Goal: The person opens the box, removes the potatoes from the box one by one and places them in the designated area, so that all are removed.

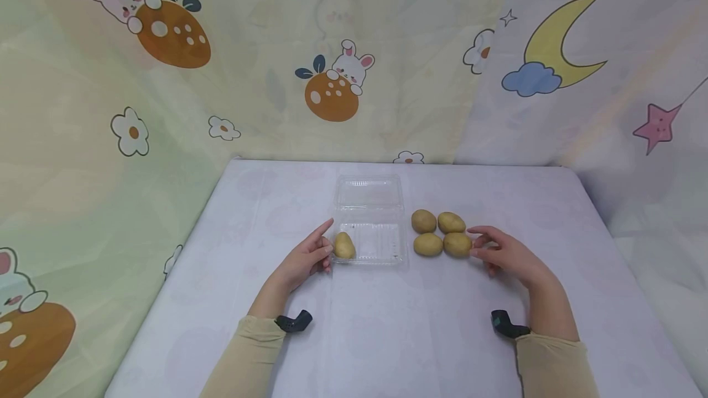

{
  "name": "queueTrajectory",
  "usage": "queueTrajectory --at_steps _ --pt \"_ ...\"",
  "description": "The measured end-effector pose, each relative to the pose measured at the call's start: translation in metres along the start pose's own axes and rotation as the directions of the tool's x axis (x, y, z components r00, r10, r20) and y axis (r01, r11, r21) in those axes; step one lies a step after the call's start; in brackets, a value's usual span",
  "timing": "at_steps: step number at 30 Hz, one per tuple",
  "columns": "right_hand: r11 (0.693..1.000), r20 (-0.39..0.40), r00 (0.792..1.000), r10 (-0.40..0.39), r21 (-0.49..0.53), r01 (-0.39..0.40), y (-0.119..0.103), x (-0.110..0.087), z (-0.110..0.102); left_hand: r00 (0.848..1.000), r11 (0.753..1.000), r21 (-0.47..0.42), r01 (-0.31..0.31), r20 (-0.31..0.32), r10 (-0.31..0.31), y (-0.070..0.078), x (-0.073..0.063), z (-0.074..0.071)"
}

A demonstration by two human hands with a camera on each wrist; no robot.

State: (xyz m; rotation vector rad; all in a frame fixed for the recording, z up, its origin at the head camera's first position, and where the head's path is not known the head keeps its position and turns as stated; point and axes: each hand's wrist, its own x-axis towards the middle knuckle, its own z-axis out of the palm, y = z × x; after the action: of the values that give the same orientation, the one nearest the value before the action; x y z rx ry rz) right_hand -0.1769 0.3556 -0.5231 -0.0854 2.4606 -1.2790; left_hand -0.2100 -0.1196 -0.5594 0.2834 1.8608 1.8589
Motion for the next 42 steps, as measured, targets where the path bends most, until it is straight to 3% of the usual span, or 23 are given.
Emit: queueTrajectory --at_steps 8,23,42 --pt "0.999 -0.015 1.0 -0.023 -0.048 0.023 -0.017 -0.005 -0.007 1.0 1.0 -0.011 0.007 -0.002 -0.007 0.0 0.0 0.0" --pt "0.978 0.045 0.979 -0.201 -0.042 0.202 -0.059 0.008 -0.009 1.0 1.0 -0.01 0.003 -0.009 -0.003 -0.003 0.001 -0.001" --pt "0.977 0.132 0.968 -0.213 0.01 0.214 -0.101 0.032 0.007 1.0 1.0 -0.009 0.003 -0.006 -0.003 -0.002 0.001 0.001"
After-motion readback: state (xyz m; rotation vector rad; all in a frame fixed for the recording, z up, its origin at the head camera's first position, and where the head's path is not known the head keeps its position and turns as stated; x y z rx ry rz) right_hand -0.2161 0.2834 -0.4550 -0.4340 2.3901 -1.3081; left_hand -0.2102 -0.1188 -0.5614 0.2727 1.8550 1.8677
